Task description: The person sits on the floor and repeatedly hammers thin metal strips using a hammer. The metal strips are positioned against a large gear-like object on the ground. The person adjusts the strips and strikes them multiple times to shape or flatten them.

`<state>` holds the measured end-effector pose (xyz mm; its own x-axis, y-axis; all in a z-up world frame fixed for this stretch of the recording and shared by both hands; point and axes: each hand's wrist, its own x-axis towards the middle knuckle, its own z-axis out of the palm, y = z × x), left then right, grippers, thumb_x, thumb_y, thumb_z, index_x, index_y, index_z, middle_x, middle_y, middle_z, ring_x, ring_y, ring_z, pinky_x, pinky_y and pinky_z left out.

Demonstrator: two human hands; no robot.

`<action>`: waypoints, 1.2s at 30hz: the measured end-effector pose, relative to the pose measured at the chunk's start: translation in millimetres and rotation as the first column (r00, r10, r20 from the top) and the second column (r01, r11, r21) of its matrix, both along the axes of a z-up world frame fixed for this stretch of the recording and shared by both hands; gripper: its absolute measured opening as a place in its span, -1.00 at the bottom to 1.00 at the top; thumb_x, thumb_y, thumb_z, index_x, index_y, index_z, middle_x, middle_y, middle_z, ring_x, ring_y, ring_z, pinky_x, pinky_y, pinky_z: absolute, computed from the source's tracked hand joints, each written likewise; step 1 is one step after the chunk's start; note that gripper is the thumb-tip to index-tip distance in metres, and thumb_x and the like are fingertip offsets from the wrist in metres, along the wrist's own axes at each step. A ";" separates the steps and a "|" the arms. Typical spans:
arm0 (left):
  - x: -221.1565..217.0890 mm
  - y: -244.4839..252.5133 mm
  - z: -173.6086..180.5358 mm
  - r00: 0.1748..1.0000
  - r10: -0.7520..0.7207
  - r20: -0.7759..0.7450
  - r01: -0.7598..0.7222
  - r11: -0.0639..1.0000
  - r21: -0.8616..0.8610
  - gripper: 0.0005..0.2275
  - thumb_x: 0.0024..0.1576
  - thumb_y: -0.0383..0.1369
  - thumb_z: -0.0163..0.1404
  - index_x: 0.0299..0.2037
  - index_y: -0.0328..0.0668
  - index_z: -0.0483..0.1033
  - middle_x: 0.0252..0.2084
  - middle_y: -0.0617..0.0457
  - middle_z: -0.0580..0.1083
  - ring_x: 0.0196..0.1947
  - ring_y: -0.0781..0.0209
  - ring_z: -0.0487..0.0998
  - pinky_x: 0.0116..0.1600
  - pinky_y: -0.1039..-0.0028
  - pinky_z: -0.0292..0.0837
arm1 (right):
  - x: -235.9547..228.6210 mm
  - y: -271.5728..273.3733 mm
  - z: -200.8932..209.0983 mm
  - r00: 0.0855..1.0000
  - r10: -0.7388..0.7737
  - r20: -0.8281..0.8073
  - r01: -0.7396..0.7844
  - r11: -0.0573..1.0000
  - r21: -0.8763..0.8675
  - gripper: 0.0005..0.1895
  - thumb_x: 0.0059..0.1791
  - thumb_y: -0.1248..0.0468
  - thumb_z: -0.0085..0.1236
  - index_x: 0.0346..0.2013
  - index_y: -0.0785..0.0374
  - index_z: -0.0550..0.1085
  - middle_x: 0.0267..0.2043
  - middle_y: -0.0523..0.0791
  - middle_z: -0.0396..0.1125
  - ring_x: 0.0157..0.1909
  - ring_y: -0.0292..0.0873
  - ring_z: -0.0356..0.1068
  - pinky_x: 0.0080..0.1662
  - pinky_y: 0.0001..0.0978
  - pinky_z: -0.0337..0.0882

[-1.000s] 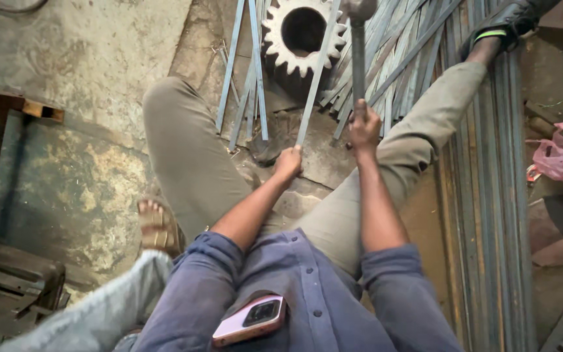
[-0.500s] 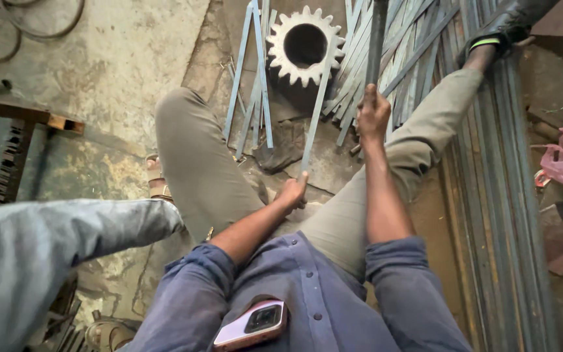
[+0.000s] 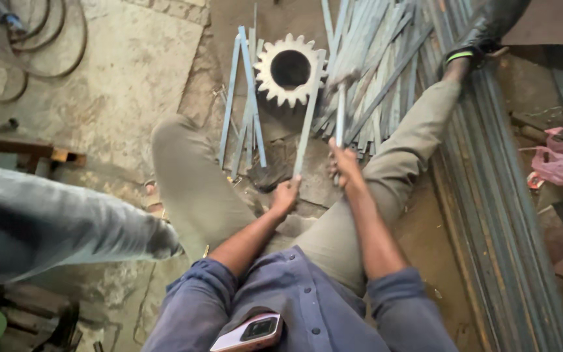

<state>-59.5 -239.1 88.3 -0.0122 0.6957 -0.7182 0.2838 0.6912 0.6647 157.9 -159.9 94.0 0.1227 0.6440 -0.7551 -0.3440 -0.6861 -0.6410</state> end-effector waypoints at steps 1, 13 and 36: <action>-2.5 12.9 -2.4 0.984 -0.056 -0.170 0.087 0.979 0.182 -0.41 0.24 0.17 -0.12 -0.34 -0.33 0.57 -0.42 -0.28 0.53 -0.45 -0.20 0.57 -0.31 0.02 0.46 | -4.3 -11.4 0.0 1.000 -0.003 0.017 0.003 0.999 -0.038 -0.53 -0.05 -0.10 0.32 -0.46 0.18 0.35 -0.67 -0.24 0.13 -0.71 -0.30 0.12 -0.63 -0.38 0.15; 68.6 174.3 63.1 0.927 -0.346 -0.143 0.374 0.883 0.286 -0.37 0.10 0.24 -0.05 0.01 -0.19 0.62 -0.20 -0.20 0.65 -0.15 -0.09 0.71 0.01 0.15 0.54 | -56.2 -88.6 -26.1 0.638 -0.198 -0.744 -0.190 0.896 -0.402 -0.76 0.09 0.17 0.11 -0.40 0.09 0.29 -0.67 -0.36 -0.01 -0.69 -0.46 -0.02 -0.65 -0.61 0.03; -59.7 199.3 -39.5 0.844 0.119 -0.523 -0.170 0.984 -0.050 -0.22 0.04 -0.01 0.15 0.46 0.00 0.10 0.50 -0.20 0.04 0.47 -0.30 0.02 0.42 -0.19 -0.01 | -9.8 -49.1 83.7 0.793 0.547 0.268 -0.559 0.828 -0.034 -0.52 0.08 0.16 -0.12 0.31 0.09 0.34 -0.07 0.01 0.52 -0.36 -0.06 0.57 -0.58 -0.29 0.27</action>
